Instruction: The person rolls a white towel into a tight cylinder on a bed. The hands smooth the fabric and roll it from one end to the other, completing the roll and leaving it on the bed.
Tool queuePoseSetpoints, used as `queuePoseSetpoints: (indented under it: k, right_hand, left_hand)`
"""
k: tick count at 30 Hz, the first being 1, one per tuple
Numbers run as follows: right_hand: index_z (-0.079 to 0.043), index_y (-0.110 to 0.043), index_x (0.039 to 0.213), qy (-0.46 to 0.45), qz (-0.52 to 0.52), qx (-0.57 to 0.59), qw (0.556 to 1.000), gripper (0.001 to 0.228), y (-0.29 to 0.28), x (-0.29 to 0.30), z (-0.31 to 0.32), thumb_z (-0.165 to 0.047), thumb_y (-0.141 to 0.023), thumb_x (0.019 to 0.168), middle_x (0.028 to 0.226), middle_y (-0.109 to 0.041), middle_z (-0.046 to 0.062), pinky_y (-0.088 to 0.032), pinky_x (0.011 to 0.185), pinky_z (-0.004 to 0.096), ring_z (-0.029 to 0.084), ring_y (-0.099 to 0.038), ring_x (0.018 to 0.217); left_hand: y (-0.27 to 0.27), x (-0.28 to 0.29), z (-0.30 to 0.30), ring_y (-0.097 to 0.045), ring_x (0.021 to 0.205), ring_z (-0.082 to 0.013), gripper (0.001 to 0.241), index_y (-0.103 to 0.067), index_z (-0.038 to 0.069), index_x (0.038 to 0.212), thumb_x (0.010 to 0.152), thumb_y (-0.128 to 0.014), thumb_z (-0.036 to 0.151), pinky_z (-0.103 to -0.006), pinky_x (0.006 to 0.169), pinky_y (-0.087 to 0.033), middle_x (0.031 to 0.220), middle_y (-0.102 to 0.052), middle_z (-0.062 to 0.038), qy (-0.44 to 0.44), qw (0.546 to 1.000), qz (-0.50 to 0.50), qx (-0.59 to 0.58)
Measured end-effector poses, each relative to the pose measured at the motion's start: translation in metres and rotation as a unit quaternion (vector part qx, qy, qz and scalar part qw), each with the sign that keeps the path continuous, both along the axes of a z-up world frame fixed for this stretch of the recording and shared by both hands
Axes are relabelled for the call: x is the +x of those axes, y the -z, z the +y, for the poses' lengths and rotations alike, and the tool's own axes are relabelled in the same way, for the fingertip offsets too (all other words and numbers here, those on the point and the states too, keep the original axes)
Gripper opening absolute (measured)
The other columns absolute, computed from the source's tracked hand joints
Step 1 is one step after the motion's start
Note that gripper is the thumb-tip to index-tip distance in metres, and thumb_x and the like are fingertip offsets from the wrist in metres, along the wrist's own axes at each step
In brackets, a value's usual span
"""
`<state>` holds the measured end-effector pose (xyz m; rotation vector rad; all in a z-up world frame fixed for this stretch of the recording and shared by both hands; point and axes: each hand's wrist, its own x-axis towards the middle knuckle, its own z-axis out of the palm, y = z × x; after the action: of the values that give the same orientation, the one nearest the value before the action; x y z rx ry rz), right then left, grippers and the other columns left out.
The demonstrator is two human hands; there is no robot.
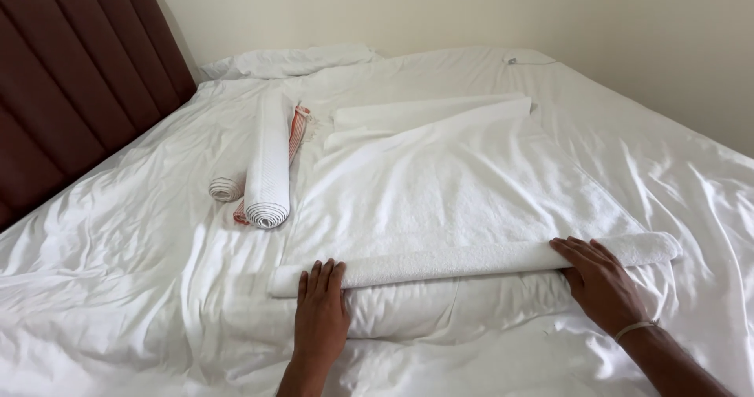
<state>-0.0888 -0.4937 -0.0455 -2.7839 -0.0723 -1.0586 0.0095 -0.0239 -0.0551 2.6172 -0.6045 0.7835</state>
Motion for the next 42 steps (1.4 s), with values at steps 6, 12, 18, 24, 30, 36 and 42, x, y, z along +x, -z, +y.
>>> queuePoseSetpoints:
  k: [6,12,18,24,30,36,42]
  right_hand:
    - [-0.024,-0.065,0.133,0.022,0.062,0.004,0.998,0.046,-0.014,-0.005,0.006,-0.019,-0.067,0.088,0.135,-0.069,0.001,-0.033,0.126,0.043,0.019,-0.058,0.135]
    - [-0.026,-0.067,0.130,0.030,0.073,0.002,0.997,0.045,-0.007,0.000,-0.004,-0.014,-0.066,0.087,0.132,-0.072,-0.005,-0.038,0.126,0.040,0.017,-0.061,0.133]
    - [-0.030,-0.068,0.136,0.076,0.125,0.030,0.989,0.055,-0.022,-0.022,0.008,-0.018,-0.070,0.083,0.144,-0.065,-0.004,-0.039,0.116,0.041,0.027,-0.052,0.137]
    - [-0.033,-0.067,0.136,0.105,0.215,0.029,0.971,0.047,-0.028,-0.063,0.014,-0.020,-0.065,0.091,0.132,-0.071,-0.011,-0.046,0.119,0.038,0.018,-0.061,0.132]
    - [-0.026,-0.069,0.132,0.042,0.158,0.048,0.985,0.052,-0.010,-0.057,0.001,-0.010,-0.066,0.082,0.130,-0.073,-0.003,-0.036,0.123,0.045,0.021,-0.062,0.129]
    - [-0.025,-0.059,0.134,0.124,0.094,-0.026,0.987,0.066,0.003,-0.060,-0.034,-0.001,-0.066,0.073,0.153,-0.056,0.001,-0.023,0.126,0.060,0.022,-0.051,0.140]
    - [-0.046,-0.058,0.140,0.302,0.201,-0.044,0.931,0.072,0.004,-0.068,-0.065,-0.014,-0.076,0.078,0.157,-0.053,-0.017,-0.029,0.120,0.059,0.019,-0.046,0.150]
  left_hand:
    - [-0.005,0.000,0.003,-0.041,0.144,-0.0322,0.044,-0.056,0.008,0.138,0.094,-0.057,0.010,-0.0495,0.122,-0.024,0.147,-0.055,-0.015,0.003,1.000,0.021,-0.013]
    - [0.000,0.005,0.016,-0.042,0.145,-0.0295,0.048,-0.059,0.009,0.132,0.084,-0.057,0.000,-0.0458,0.122,-0.027,0.147,-0.055,-0.010,0.024,0.999,0.021,0.007]
    - [0.021,0.018,0.031,-0.045,0.144,-0.0285,0.045,-0.061,0.012,0.127,0.085,-0.055,-0.001,-0.0457,0.120,-0.032,0.146,-0.058,-0.007,0.022,0.998,0.053,0.038]
    - [-0.001,-0.022,0.039,-0.048,0.141,-0.0264,0.052,-0.058,0.015,0.136,0.085,-0.059,0.008,-0.0464,0.120,-0.032,0.139,-0.061,-0.009,-0.014,0.984,0.155,0.086]
    - [-0.014,-0.031,0.034,-0.055,0.132,-0.0286,0.043,-0.061,0.015,0.127,0.085,-0.058,0.007,-0.0474,0.117,-0.035,0.128,-0.068,-0.009,-0.025,0.995,0.093,0.038]
    - [-0.023,-0.036,0.036,-0.053,0.134,-0.0260,0.046,-0.061,0.016,0.129,0.084,-0.060,0.008,-0.0440,0.123,-0.031,0.129,-0.066,-0.007,-0.012,0.989,0.144,0.011]
    - [-0.004,-0.015,0.067,-0.040,0.146,-0.0259,0.073,-0.056,0.017,0.144,0.074,-0.058,-0.004,-0.0468,0.124,-0.022,0.155,-0.052,-0.004,-0.084,0.991,0.068,0.082]
